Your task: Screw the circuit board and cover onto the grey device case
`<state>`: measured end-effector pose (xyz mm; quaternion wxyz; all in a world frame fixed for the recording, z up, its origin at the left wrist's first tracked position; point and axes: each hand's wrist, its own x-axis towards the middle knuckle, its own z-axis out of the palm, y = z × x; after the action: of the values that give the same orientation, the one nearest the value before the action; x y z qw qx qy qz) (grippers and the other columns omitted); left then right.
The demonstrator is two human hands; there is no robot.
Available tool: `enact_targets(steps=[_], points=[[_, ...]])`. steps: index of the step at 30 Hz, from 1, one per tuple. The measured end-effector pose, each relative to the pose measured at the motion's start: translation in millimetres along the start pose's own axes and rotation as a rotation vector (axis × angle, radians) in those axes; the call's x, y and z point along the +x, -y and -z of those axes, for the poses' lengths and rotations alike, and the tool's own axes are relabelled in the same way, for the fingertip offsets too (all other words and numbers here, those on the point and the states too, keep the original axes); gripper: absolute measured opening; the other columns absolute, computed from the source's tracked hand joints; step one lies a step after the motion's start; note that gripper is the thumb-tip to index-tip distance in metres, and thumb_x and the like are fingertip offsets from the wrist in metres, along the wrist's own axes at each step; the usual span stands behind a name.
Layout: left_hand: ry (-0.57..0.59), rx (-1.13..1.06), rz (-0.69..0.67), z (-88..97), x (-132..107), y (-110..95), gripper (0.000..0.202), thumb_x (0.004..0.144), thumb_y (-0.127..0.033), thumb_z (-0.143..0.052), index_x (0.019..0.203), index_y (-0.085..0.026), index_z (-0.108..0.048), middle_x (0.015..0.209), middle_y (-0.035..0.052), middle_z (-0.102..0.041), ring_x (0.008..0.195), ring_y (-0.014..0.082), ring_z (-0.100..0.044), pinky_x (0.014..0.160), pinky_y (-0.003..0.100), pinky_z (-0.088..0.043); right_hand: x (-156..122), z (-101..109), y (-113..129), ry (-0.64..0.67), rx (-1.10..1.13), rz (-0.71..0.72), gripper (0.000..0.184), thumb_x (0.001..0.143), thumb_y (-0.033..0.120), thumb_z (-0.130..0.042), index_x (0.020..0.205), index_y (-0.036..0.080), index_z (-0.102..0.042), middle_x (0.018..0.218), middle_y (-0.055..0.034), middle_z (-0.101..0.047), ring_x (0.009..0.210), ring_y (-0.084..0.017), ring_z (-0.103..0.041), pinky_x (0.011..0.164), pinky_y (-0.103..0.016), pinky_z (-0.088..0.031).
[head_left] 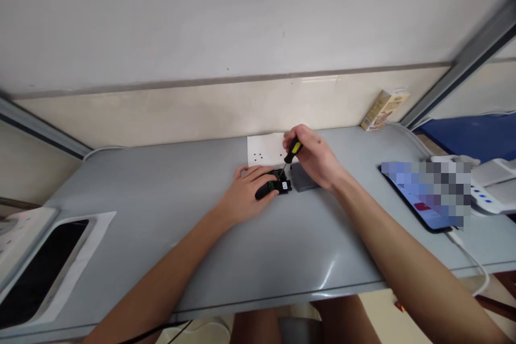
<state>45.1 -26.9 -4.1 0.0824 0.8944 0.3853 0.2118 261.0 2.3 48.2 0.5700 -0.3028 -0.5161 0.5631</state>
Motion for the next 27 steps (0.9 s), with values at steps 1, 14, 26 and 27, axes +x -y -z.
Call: enact_targets(steps=[1,14,26,27], points=[[-0.002,0.001,-0.004,-0.2,0,0,0.019,0.103,-0.035,-0.058,0.119,-0.028,-0.065,0.142,0.0038,-0.064,0.131,0.0245,-0.059,0.113,0.048,-0.032,0,1,-2,-0.042,-0.055,0.037,0.035,0.091,0.057,-0.067,0.082,0.025,-0.058,0.080,-0.0003,-0.062,0.077,-0.015,-0.058,0.075,-0.030,-0.048],[0.001,-0.005,0.000,-1.2,0,1,0.018,0.102,-0.035,-0.059,0.118,-0.029,-0.063,0.143,0.0023,-0.063,0.130,0.0235,-0.059,0.113,0.048,-0.030,0,2,-1,0.075,0.253,-0.063,0.031,0.091,0.055,-0.068,0.086,0.025,-0.062,0.099,-0.0019,-0.064,0.090,-0.016,-0.063,0.083,-0.031,-0.051],[0.009,-0.019,0.014,-1.4,1,1,0.021,0.102,-0.039,-0.058,0.117,-0.027,-0.066,0.142,0.0045,-0.065,0.128,0.0257,-0.060,0.115,0.050,-0.032,3,-2,-3,-0.110,0.149,-0.029,0.048,0.089,0.068,-0.062,0.075,0.024,-0.051,0.067,0.0036,-0.042,0.056,-0.011,-0.043,0.058,-0.029,-0.039],[0.010,-0.020,0.015,-1.4,1,1,0.022,0.102,-0.040,-0.057,0.117,-0.027,-0.066,0.142,0.0045,-0.065,0.128,0.0258,-0.060,0.115,0.050,-0.032,3,-1,0,-0.078,0.204,-0.063,0.044,0.090,0.067,-0.060,0.081,0.024,-0.056,0.070,0.0026,-0.045,0.059,-0.012,-0.045,0.060,-0.029,-0.042]])
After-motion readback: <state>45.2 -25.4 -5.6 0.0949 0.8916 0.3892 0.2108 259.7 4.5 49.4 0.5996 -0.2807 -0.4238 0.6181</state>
